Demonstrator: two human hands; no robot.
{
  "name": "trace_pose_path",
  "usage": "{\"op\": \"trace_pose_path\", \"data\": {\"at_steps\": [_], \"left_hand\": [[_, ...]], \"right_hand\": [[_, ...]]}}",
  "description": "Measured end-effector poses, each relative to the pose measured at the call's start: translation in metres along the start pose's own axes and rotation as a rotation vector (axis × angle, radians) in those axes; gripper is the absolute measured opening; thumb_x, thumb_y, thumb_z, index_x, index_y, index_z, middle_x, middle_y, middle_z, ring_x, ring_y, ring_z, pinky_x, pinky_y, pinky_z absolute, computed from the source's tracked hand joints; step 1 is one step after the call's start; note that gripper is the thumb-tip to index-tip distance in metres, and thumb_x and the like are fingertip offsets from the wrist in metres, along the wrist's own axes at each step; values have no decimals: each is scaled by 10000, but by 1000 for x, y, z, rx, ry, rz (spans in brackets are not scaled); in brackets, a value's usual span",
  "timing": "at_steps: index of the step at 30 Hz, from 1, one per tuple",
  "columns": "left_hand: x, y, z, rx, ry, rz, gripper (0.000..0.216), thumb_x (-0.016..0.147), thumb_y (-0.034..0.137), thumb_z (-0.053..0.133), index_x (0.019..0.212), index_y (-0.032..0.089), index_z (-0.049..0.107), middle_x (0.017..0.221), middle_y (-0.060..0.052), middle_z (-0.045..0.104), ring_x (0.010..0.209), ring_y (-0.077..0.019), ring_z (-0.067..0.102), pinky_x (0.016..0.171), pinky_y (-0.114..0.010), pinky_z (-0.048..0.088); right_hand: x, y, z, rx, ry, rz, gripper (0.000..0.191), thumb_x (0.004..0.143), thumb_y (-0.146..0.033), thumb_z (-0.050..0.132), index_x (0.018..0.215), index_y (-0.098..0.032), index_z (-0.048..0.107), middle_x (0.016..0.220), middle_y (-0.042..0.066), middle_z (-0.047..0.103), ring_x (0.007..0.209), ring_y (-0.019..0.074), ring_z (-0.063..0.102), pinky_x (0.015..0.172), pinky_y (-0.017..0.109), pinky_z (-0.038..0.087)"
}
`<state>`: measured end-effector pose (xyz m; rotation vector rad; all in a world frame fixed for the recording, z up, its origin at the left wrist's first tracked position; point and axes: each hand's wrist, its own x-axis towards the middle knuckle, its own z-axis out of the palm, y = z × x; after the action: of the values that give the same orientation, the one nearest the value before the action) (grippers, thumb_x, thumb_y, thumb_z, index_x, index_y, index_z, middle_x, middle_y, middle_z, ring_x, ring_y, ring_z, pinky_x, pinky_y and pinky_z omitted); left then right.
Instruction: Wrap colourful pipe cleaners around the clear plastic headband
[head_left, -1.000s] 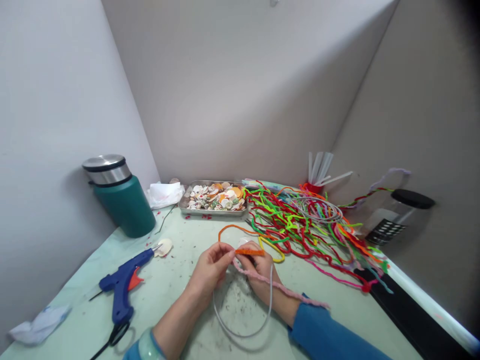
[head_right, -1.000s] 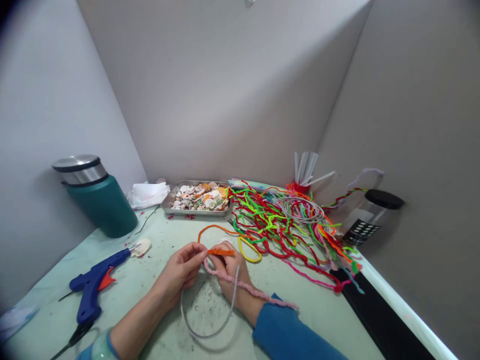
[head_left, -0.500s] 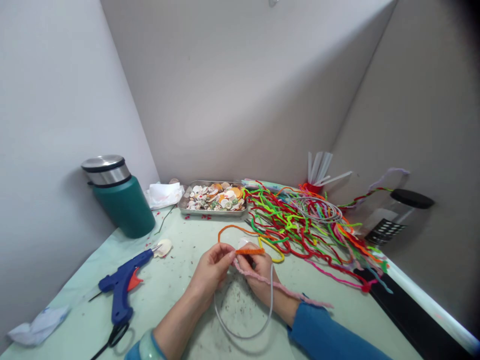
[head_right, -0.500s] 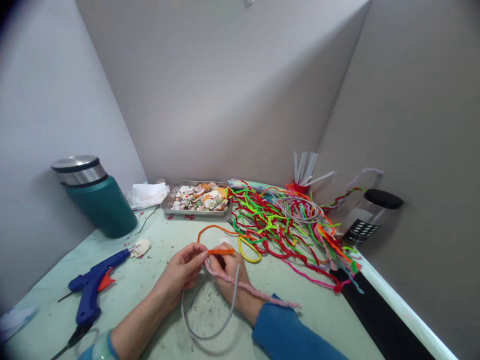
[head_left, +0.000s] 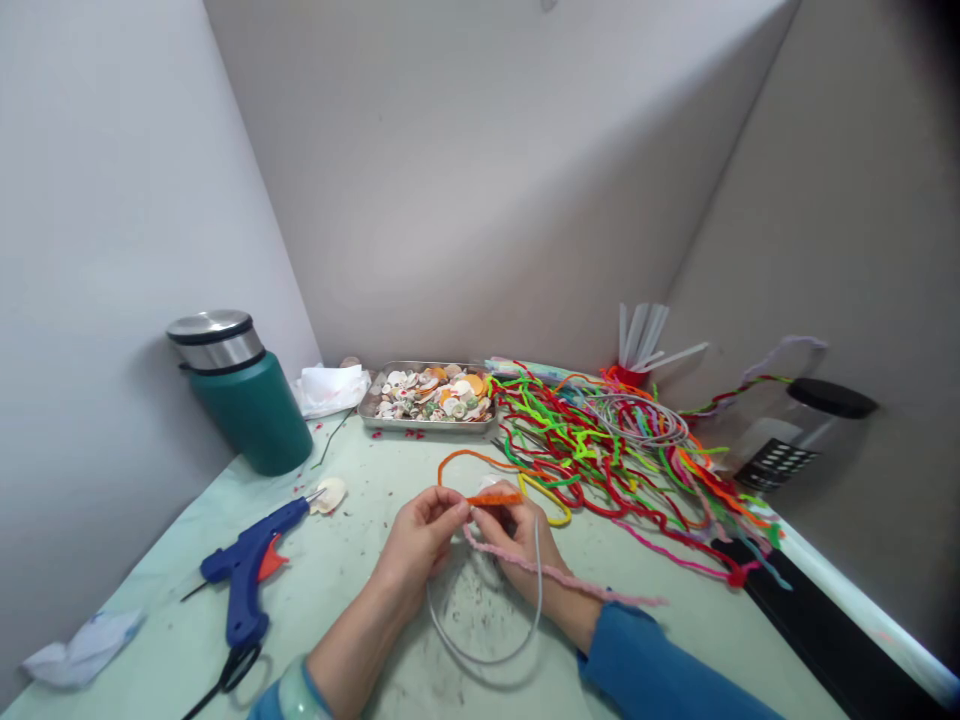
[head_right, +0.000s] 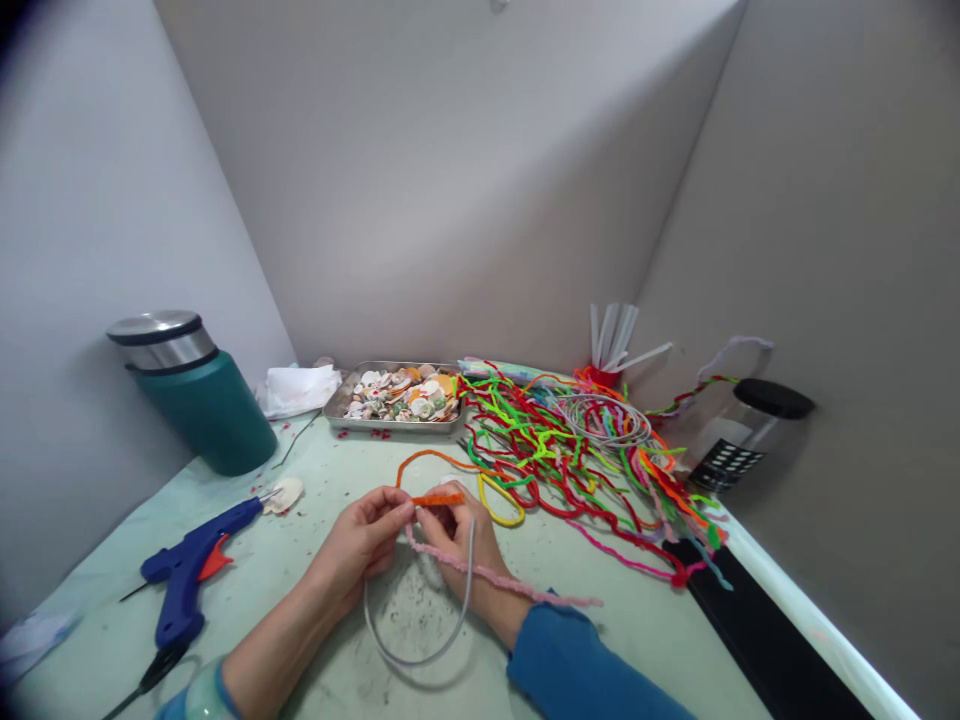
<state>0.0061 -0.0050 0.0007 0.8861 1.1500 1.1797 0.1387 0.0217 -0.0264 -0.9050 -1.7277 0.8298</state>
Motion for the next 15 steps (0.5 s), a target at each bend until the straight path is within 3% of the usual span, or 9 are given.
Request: {"op": "trace_pose_path", "data": {"at_steps": [7, 11, 15], "left_hand": [[6, -1, -10, -188, 60, 5, 302, 639, 323, 698, 801, 159, 504, 629, 34, 591, 302, 24, 206, 289, -132, 135], [10, -1, -15, -262, 115, -2, 326, 616, 280, 718, 838, 144, 522, 632, 9, 614, 298, 22, 247, 288, -127, 151], [11, 0, -16, -293, 107, -19, 314, 613, 256, 720, 827, 144, 521, 618, 5, 619, 280, 28, 229, 279, -125, 155]], "right_hand": [[-1, -10, -8, 17, -137, 7, 109, 785, -242, 555, 721, -162, 591, 674, 4, 555, 606, 119, 497, 543, 228, 378], [0, -10, -10, 281, -239, 134, 140, 754, -276, 602, 848, -172, 598, 729, 4, 569, 600, 106, 496, 522, 214, 383], [4, -5, -11, 569, -168, 310, 244, 757, -350, 593, 929, -178, 589, 695, 2, 575, 491, 77, 458, 459, 205, 369]]}}
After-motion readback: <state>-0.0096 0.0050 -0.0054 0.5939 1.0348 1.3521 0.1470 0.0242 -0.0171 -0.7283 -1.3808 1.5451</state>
